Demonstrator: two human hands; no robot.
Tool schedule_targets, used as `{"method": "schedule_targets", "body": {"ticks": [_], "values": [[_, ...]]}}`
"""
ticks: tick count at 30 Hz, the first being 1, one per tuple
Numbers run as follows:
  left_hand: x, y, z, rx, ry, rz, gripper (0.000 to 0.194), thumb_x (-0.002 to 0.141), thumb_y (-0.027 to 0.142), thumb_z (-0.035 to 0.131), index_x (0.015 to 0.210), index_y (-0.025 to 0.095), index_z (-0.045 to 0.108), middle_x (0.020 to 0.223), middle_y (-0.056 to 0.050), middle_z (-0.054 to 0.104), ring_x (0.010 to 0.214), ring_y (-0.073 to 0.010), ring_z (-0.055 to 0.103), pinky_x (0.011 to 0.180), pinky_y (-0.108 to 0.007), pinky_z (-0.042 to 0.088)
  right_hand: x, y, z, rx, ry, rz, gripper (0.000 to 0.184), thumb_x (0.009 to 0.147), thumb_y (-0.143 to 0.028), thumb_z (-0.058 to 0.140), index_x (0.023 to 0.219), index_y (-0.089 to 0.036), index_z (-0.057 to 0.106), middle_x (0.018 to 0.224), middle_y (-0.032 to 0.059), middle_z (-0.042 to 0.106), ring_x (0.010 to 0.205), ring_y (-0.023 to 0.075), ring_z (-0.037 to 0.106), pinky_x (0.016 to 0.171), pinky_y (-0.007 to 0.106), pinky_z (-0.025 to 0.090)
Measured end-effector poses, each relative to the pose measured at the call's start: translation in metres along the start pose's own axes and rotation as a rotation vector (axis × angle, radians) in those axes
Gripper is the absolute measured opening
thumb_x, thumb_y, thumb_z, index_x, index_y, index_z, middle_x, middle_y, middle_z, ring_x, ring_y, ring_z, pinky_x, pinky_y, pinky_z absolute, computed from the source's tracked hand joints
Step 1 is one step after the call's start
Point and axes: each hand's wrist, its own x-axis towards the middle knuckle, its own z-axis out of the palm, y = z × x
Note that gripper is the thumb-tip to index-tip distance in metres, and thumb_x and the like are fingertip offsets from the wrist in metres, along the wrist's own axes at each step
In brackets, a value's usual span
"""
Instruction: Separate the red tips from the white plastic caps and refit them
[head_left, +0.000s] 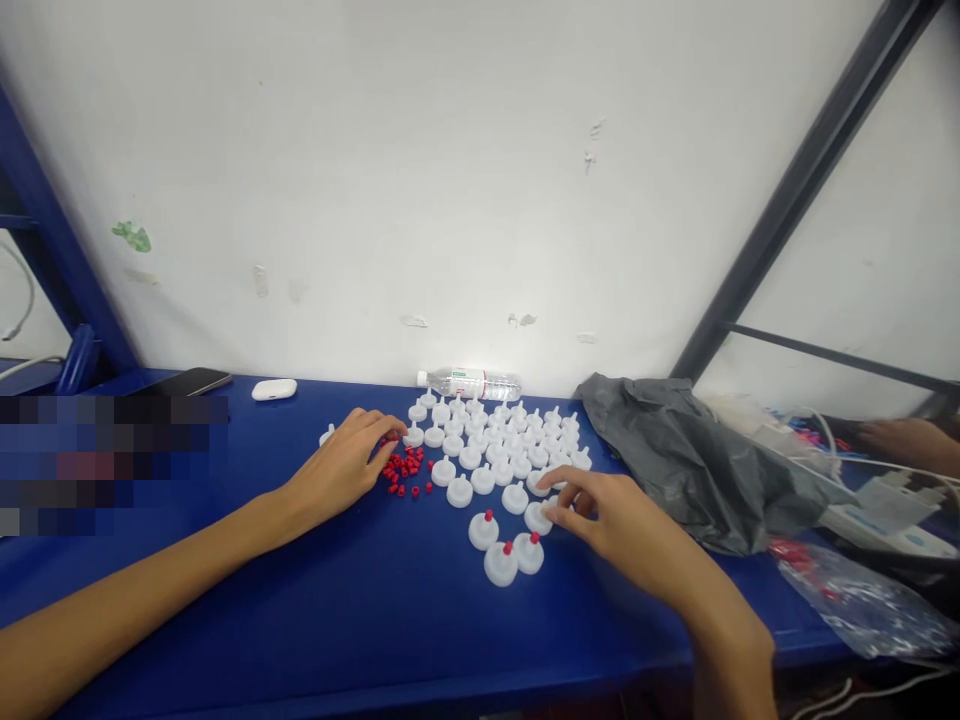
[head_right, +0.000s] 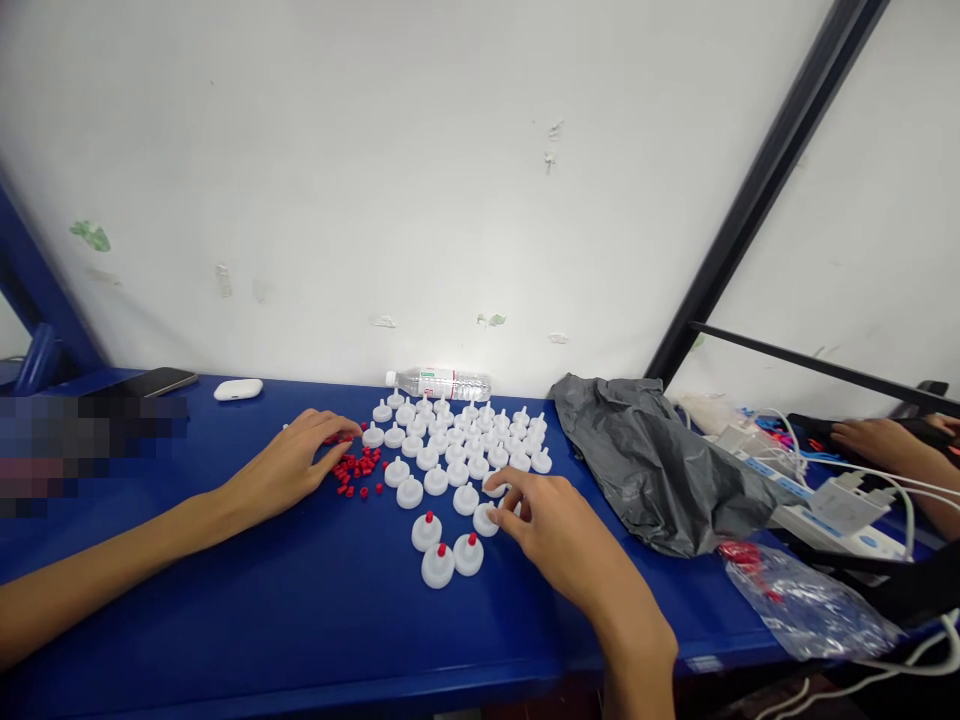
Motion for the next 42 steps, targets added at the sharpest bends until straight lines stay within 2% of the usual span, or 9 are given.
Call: {"method": "schedule_targets", "body": {"ticks": [4,11,13,15,22,28,33,36,42], "values": [[-0.001,0.002,-0.001,-0.004,0.015,-0.003,0.03,0.101,0.036,0.042,0.112,0.022,0.066,0.112,-0.009,0.069,0.108,-0.0283,0.056,0.093,-0.044,0.047,-0.012,-0.005,-0.006,-0.018,0.053,-0.031,0.027,0.097,-0.04,0.051,0.111,-0.027,0.07,0.091,0.0044,0.075,0.084,0.0233,0.069,0.077,0.033,0.049],[-0.003,0.014,-0.007,-0.027,0.051,0.04,0.028,0.101,0.033,0.04,0.106,0.021,0.065,0.107,-0.007,0.069,0.104,-0.0256,0.055,0.092,-0.041,0.046,-0.014,-0.007,0.008,0.06,-0.194,-0.003,0.02,0.083,-0.028,0.07,0.103,-0.027,0.073,0.084,-0.0011,0.074,0.08,0.0189,0.066,0.071,0.027,0.046],[-0.004,0.017,-0.008,-0.036,0.053,0.06,0.027,0.101,0.032,0.04,0.104,0.021,0.065,0.106,-0.006,0.068,0.103,-0.0249,0.055,0.091,-0.04,0.046,-0.013,-0.01,0.009,0.057,-0.177,-0.002,0.008,0.087,-0.029,0.067,0.091,-0.026,0.073,0.081,-0.0017,0.073,0.077,0.0175,0.065,0.068,0.026,0.044],[-0.005,0.02,-0.008,-0.04,0.059,0.093,0.026,0.101,0.029,0.039,0.102,0.021,0.064,0.104,-0.006,0.068,0.101,-0.0242,0.054,0.089,-0.039,0.046,-0.013,-0.014,0.007,0.042,-0.136,-0.009,0.012,0.091,-0.032,0.064,0.086,-0.026,0.072,0.083,-0.0017,0.072,0.078,0.0175,0.064,0.068,0.027,0.042],[-0.009,0.027,-0.011,-0.077,0.104,0.235,0.024,0.101,0.021,0.039,0.102,0.019,0.063,0.099,-0.006,0.067,0.096,-0.0217,0.055,0.084,-0.036,0.047,-0.017,-0.017,0.005,0.011,-0.099,-0.043,0.008,0.094,-0.031,0.06,0.093,-0.027,0.067,0.093,-0.0002,0.073,0.091,0.0211,0.066,0.078,0.029,0.044],[-0.015,0.036,-0.017,-0.088,0.173,0.41,0.02,0.097,0.015,0.045,0.106,0.018,0.062,0.099,-0.008,0.068,0.094,-0.0217,0.056,0.085,-0.037,0.047,-0.017,-0.023,0.009,0.028,-0.046,-0.105,0.012,0.101,-0.031,0.047,0.105,-0.027,0.057,0.101,0.0011,0.07,0.099,0.021,0.064,0.083,0.031,0.045],[-0.022,0.048,-0.018,-0.059,0.156,0.588,0.023,0.092,0.015,0.056,0.115,0.019,0.059,0.097,-0.007,0.068,0.091,-0.0209,0.056,0.088,-0.04,0.046,-0.018,-0.046,0.017,0.042,0.023,-0.205,0.01,0.101,-0.034,0.053,0.108,-0.029,0.059,0.109,-0.0005,0.066,0.104,0.0194,0.061,0.092,0.032,0.043],[-0.027,0.056,-0.017,-0.068,0.158,0.673,0.028,0.092,0.019,0.061,0.12,0.018,0.057,0.096,-0.007,0.067,0.087,-0.0207,0.055,0.081,-0.037,0.046,-0.019,-0.059,0.026,0.112,-0.001,-0.273,0.022,0.099,-0.042,0.059,0.118,-0.031,0.055,0.108,-0.0019,0.067,0.101,0.0183,0.062,0.089,0.03,0.045],[-0.032,0.066,-0.016,0.114,0.161,0.922,0.011,0.096,0.015,0.047,0.096,0.017,0.058,0.074,-0.004,0.058,0.071,-0.0193,0.046,0.066,-0.035,0.038,-0.022,-0.075,0.033,0.201,-0.051,-0.339,0.028,0.096,-0.045,0.063,0.118,-0.031,0.052,0.099,-0.0049,0.071,0.089,0.0156,0.066,0.078,0.026,0.045]]}}
